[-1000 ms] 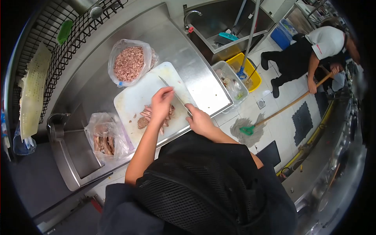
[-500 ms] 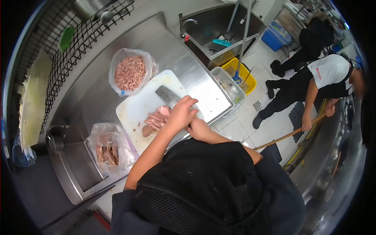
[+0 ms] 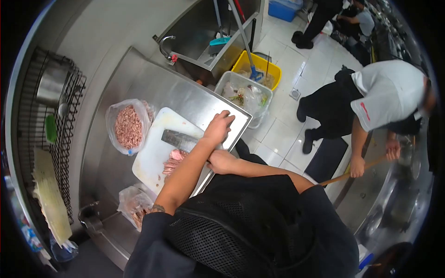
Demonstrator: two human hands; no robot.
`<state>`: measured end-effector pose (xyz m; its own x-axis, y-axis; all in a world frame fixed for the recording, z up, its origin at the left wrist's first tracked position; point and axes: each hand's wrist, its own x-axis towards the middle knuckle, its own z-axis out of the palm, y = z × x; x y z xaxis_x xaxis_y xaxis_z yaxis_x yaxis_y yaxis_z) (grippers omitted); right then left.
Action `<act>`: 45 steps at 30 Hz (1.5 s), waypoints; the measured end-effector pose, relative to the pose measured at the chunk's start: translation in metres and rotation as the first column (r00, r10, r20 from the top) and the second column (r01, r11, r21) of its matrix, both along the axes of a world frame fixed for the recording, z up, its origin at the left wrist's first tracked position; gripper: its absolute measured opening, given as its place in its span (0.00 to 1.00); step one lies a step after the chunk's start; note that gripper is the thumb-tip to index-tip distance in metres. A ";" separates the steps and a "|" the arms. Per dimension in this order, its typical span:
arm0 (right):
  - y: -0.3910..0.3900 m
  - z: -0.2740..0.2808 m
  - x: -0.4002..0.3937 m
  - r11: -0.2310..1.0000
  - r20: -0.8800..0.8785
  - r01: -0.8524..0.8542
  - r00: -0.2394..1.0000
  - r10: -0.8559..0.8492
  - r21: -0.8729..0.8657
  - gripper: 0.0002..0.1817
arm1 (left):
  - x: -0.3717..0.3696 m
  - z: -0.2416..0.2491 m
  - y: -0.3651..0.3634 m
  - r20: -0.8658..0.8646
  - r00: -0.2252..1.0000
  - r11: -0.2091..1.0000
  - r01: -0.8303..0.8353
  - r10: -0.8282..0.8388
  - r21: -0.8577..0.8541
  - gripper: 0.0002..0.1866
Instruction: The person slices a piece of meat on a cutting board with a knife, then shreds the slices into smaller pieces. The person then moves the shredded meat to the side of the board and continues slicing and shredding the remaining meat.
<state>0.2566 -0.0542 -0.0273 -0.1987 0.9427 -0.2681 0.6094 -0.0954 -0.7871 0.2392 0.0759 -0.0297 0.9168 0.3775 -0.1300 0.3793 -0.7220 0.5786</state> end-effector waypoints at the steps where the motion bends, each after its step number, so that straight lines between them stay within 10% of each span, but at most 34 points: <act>1: -0.001 0.001 0.001 1.000 -0.020 0.000 1.000 0.000 0.018 0.18 | 0.002 -0.005 0.004 0.024 0.999 0.999 -0.033 0.032 0.008 0.27; 9: 0.004 -0.002 0.013 0.997 -0.120 -0.077 0.990 0.079 0.022 0.20 | -0.010 0.001 0.002 0.071 0.994 0.996 -0.074 0.077 -0.043 0.11; 37: 0.020 -0.017 0.014 0.985 -0.123 -0.172 0.978 0.167 -0.032 0.21 | 0.013 -0.017 0.002 0.036 0.999 0.979 -0.046 0.040 0.198 0.10; 40: 0.020 -0.012 0.017 0.986 -0.131 -0.161 0.980 0.153 -0.048 0.28 | 0.038 -0.022 0.024 -0.116 0.839 0.686 -0.506 0.531 -0.523 0.06; 45: 0.019 -0.009 0.016 0.988 -0.185 -0.152 0.971 0.151 0.005 0.46 | 0.089 0.009 0.050 0.115 0.759 0.537 -0.336 0.641 -0.774 0.06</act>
<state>0.2731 -0.0350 -0.0365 -0.3859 0.8954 -0.2220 0.4616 -0.0209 -0.8868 0.3282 0.1259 -0.0211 0.6412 0.7192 -0.2676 0.2079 0.1729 0.9628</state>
